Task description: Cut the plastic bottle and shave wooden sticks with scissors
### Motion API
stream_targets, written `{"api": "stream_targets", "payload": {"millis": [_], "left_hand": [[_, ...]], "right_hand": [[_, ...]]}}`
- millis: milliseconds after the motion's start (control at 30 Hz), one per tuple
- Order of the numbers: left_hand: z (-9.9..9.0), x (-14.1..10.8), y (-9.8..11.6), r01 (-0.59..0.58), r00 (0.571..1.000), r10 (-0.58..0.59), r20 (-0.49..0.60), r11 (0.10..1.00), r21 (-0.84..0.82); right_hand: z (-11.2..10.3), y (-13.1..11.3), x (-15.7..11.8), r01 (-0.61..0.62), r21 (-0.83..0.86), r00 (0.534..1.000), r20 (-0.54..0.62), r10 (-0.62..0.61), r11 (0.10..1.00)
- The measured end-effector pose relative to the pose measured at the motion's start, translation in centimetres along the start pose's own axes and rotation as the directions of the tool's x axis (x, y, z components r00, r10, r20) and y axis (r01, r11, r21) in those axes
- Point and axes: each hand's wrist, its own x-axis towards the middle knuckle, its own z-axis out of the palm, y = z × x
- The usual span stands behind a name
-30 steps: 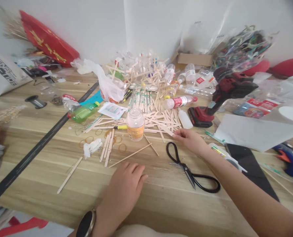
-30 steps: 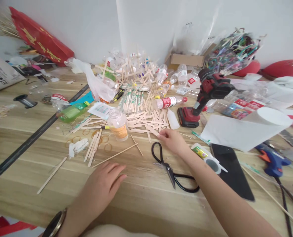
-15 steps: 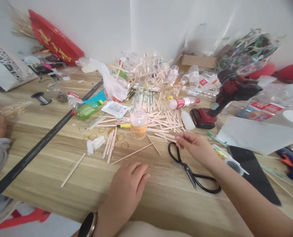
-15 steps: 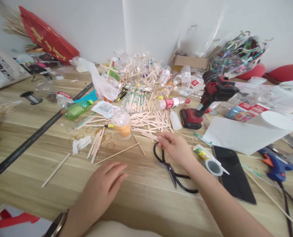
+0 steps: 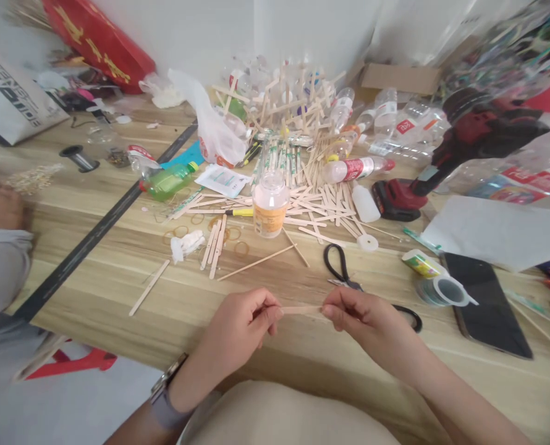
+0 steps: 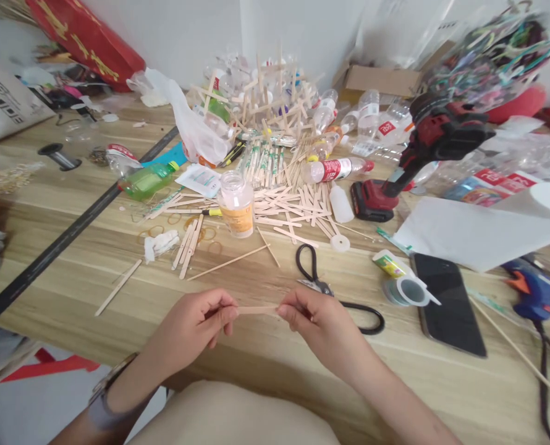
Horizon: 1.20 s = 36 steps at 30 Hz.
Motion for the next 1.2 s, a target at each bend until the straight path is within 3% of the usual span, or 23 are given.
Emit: {"api": "stream_targets", "payload": {"millis": [233, 367, 500, 567, 667, 733, 833, 967, 1033, 1133, 1200], "left_hand": [[0.4, 0.0, -1.3, 0.021, 0.999, -0.018, 0.042, 0.997, -0.068], [0.4, 0.0, -1.6, 0.022, 0.998, -0.019, 0.058, 0.998, -0.060], [0.0, 0.1, -1.8, 0.026, 1.000, -0.026, -0.003, 0.999, 0.045], [-0.2, 0.1, -1.9, 0.032, 0.999, -0.032, 0.004, 0.997, 0.076], [-0.1, 0.3, -1.8, 0.037, 0.999, -0.038, 0.018, 0.995, 0.090], [0.2, 0.5, -1.7, 0.043, 0.999, -0.043, -0.002, 0.988, 0.150], [0.7, 1.0, -1.5, 0.040, 0.999, -0.038, -0.014, 0.946, 0.321], [0.9, 1.2, -1.7, -0.027, 1.000, 0.030, 0.000, 0.878, 0.479], [0.6, 0.9, -2.1, -0.058, 0.993, 0.105, -0.055, 0.837, 0.545], [0.1, 0.3, -2.9, -0.090, 0.944, 0.272, -0.187, 0.757, 0.647], [0.0, 0.0, -3.5, -0.192, 0.896, 0.413, -0.163, 0.693, 0.695]], "right_hand": [[-0.4, 1.2, -0.8, -0.109, 0.151, 0.994, 0.027, 0.106, 0.983], [-0.7, 1.3, -1.0, -0.077, 0.226, 0.995, 0.081, 0.061, 0.971], [-1.2, 1.3, -1.1, -0.084, 0.322, 0.986, 0.161, 0.032, 0.943], [-1.3, 1.5, -1.2, -0.071, 0.259, 0.991, 0.131, 0.038, 0.963], [-1.2, 2.5, -1.1, -0.010, -0.043, 0.997, -0.080, 0.007, 0.999], [-1.2, 3.5, -0.8, 0.011, -0.277, 0.968, -0.240, -0.080, 0.961], [-1.2, 5.2, -0.2, -0.052, -0.460, 0.925, -0.356, -0.130, 0.886], [-1.6, 6.7, 0.8, -0.128, -0.474, 0.938, -0.344, -0.049, 0.871], [-2.2, 7.0, 1.1, -0.128, -0.460, 0.952, -0.305, -0.021, 0.879], [-3.4, 7.1, 1.2, -0.104, -0.421, 0.979, -0.206, 0.017, 0.901], [-4.2, 6.8, 0.9, -0.083, -0.382, 0.993, -0.110, 0.044, 0.920]]}}
